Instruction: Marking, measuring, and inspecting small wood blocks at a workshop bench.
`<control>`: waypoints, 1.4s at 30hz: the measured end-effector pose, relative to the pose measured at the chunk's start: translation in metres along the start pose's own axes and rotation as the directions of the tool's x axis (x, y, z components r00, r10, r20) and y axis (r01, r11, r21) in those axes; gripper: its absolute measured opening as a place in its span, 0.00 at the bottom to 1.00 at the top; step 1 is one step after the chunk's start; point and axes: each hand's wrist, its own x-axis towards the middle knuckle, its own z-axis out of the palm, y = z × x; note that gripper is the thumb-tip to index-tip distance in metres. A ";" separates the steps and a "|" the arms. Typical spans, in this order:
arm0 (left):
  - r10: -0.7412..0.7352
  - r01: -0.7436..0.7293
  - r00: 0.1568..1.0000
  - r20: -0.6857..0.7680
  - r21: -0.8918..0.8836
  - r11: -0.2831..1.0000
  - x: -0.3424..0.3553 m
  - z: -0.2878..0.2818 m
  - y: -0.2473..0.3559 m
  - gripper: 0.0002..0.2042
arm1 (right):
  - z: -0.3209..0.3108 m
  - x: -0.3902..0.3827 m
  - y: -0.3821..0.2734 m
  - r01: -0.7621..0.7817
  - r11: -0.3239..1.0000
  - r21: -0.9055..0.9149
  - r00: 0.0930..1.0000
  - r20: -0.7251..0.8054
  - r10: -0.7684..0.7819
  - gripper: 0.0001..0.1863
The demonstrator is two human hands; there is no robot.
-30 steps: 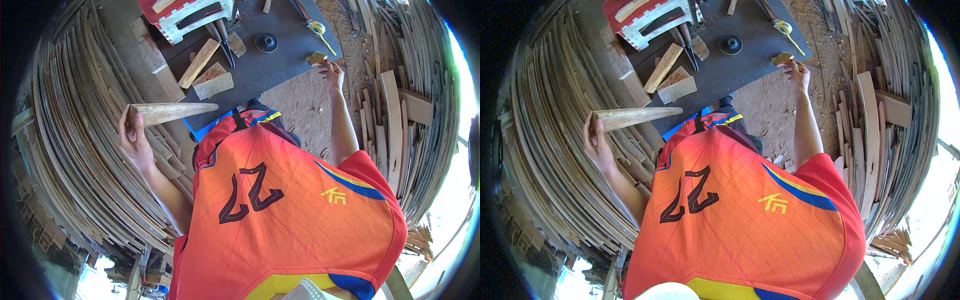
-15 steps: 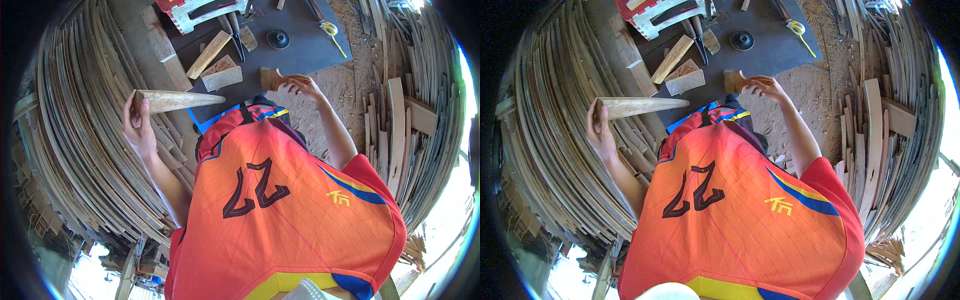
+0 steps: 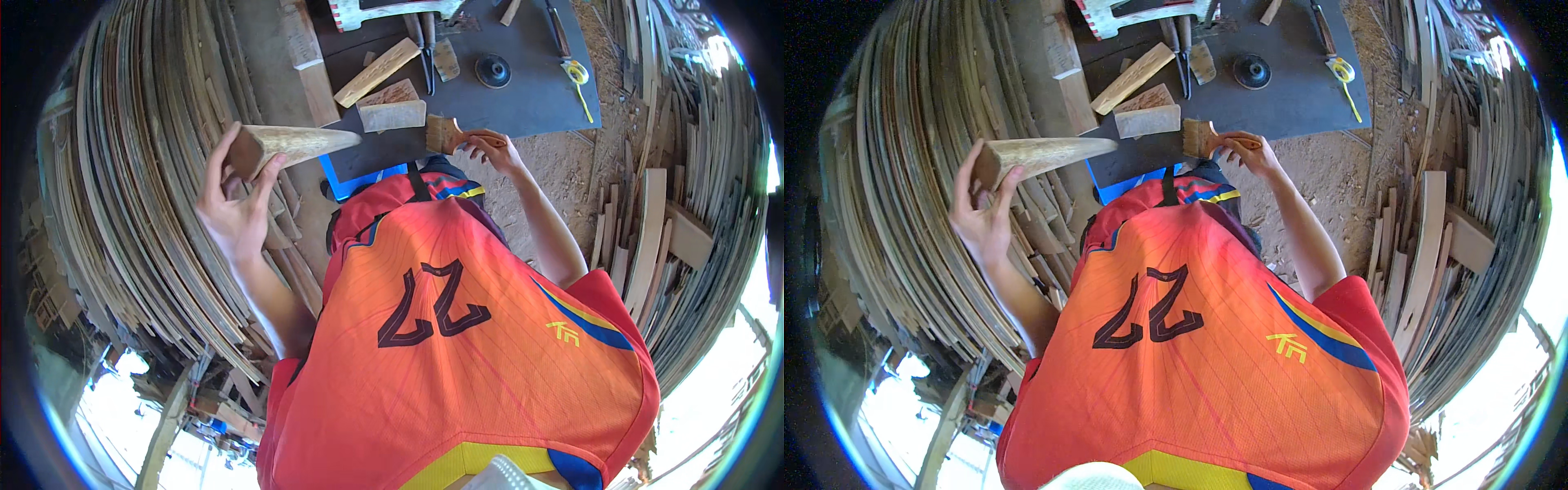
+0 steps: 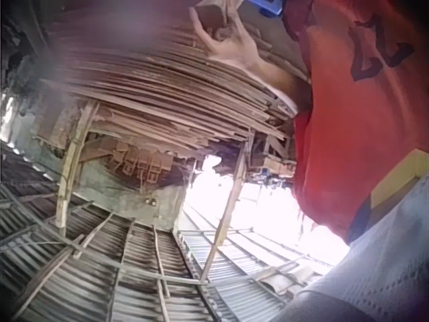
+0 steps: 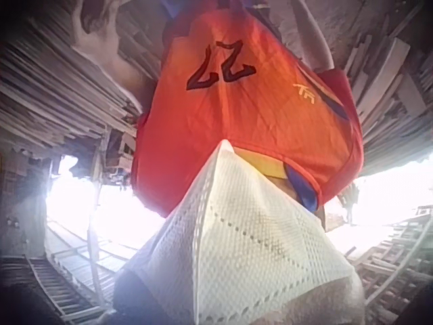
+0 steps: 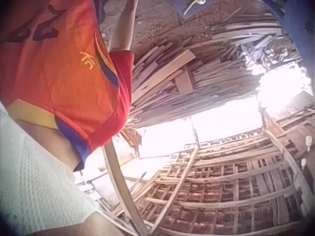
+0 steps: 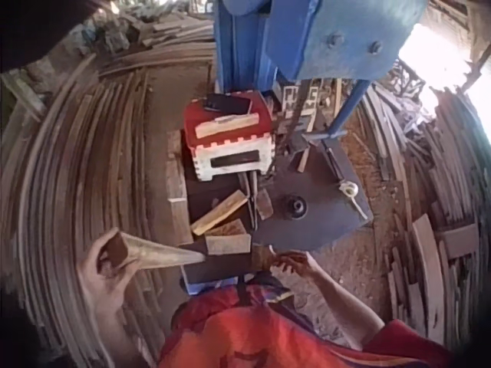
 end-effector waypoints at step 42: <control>0.071 -0.076 0.996 0.053 0.087 0.993 -0.036 -0.009 0.016 0.27 | -0.096 -0.073 0.006 -0.093 0.984 -0.154 0.724 -0.689 -0.040 0.14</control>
